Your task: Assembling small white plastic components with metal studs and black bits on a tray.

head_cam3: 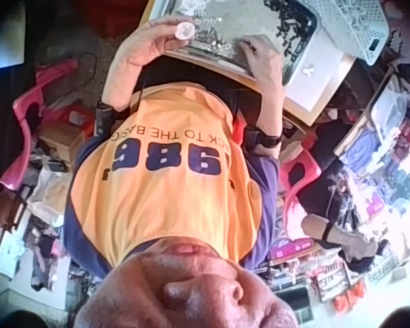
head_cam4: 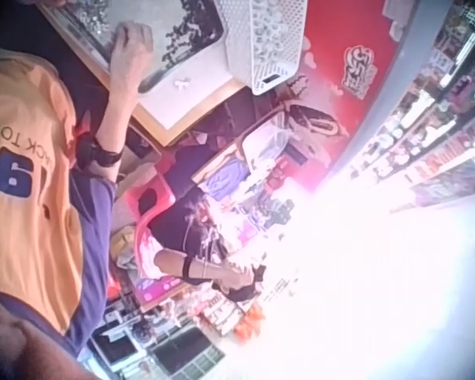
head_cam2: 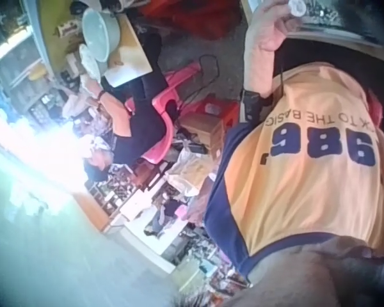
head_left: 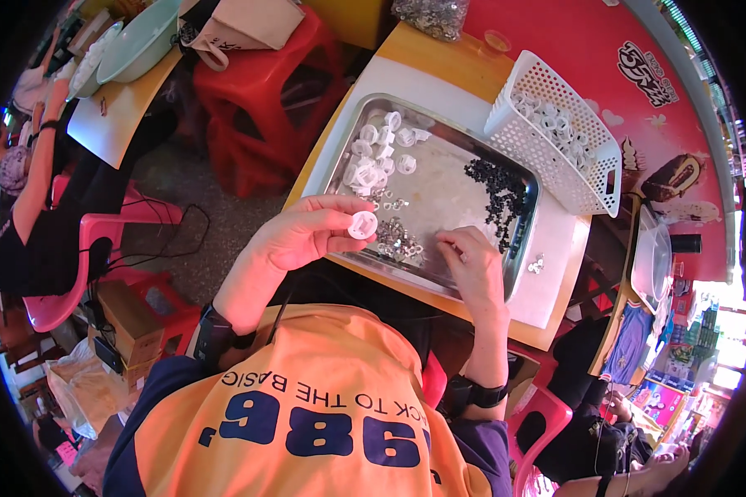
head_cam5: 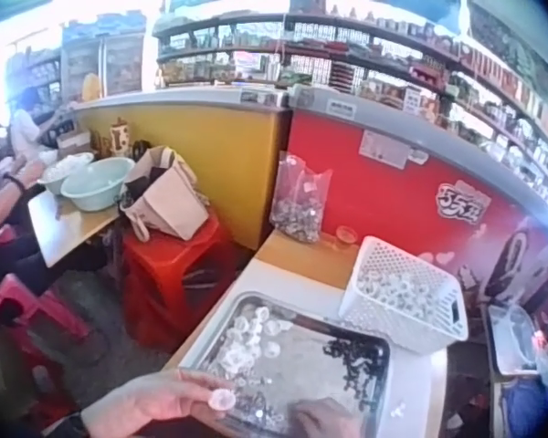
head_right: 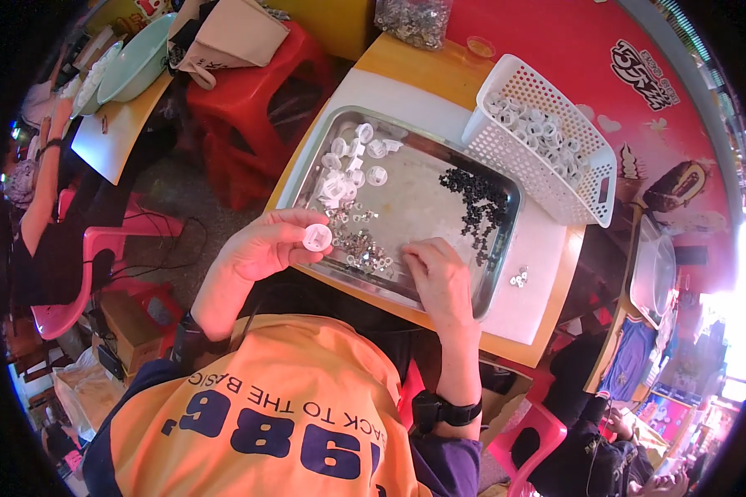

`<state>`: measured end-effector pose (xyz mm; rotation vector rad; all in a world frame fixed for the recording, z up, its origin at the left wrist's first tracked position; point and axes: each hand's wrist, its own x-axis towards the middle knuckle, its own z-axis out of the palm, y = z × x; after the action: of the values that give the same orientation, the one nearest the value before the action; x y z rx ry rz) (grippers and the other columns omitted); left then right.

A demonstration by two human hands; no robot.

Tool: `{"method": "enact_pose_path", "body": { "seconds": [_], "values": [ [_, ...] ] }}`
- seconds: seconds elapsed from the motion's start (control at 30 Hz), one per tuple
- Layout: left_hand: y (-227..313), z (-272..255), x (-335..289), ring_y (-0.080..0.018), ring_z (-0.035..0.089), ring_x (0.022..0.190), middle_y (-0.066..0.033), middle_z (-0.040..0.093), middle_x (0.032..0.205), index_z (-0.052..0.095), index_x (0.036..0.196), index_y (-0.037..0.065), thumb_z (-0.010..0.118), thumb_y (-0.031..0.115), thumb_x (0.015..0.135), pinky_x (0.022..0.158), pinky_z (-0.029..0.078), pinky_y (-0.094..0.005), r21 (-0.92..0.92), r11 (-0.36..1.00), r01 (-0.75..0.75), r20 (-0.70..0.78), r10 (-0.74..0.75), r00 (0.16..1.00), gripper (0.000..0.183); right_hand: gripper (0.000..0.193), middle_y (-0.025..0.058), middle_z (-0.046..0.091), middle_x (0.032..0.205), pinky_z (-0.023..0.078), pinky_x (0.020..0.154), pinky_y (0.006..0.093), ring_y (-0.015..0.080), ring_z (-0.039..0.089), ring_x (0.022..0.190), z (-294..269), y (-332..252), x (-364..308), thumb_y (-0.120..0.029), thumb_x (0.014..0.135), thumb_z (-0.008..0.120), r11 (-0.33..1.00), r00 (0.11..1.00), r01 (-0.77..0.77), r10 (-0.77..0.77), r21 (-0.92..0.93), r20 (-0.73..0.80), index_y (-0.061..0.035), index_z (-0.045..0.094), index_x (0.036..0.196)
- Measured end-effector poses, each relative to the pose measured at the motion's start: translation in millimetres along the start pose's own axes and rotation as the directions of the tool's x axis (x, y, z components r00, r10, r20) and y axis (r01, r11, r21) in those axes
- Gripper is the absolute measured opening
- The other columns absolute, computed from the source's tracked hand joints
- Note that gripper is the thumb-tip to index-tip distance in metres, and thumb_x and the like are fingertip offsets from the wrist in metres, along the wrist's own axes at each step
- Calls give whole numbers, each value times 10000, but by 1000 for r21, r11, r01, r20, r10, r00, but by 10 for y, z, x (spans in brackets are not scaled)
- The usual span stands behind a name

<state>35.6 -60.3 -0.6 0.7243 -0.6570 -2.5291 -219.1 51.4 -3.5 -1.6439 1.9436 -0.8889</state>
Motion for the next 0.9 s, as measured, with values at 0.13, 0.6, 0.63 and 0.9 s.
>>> {"method": "enact_pose_path", "body": {
  "seconds": [0.13, 0.6, 0.63, 0.9],
  "values": [
    [-40, -69, 27, -309, 643, 976, -196, 635, 1053, 554, 1159, -63, 561, 30, 860, 833, 562, -336, -74, 997, 5, 16, -4, 1000, 313, 119, 105, 632, 876, 496, 701, 336, 278, 622, 806, 89, -13, -1, -71, 785, 652, 999, 996, 32, -32, -3, 79, -47, 670, 900],
    [-86, -33, 74, -279, 660, 937, -176, 642, 1027, 570, 1116, -67, 554, 56, 881, 784, 577, -291, -69, 997, 23, -16, -24, 1000, 266, 107, 100, 605, 866, 477, 674, 317, 242, 604, 739, 252, 41, 86, -68, 812, 641, 994, 993, 4, -17, 108, 121, -31, 637, 912],
    [-92, -30, 71, -279, 660, 937, -176, 642, 1027, 570, 1116, -67, 554, 56, 881, 784, 577, -291, -71, 997, 18, -16, -19, 1000, 266, 89, 87, 609, 858, 469, 654, 298, 201, 596, 725, 248, 42, 86, -66, 824, 638, 983, 993, -68, 51, 169, 105, -22, 634, 901],
    [-174, 120, 128, -255, 658, 947, -155, 643, 1046, 567, 1131, -52, 565, 105, 894, 803, 569, -281, -74, 995, 71, 5, -71, 997, 284, 85, 45, 602, 852, 428, 593, 214, 84, 518, 668, 90, 64, 79, -26, 856, 602, 290, 868, -459, 345, 840, 356, 20, 606, 927]
  ]
}}
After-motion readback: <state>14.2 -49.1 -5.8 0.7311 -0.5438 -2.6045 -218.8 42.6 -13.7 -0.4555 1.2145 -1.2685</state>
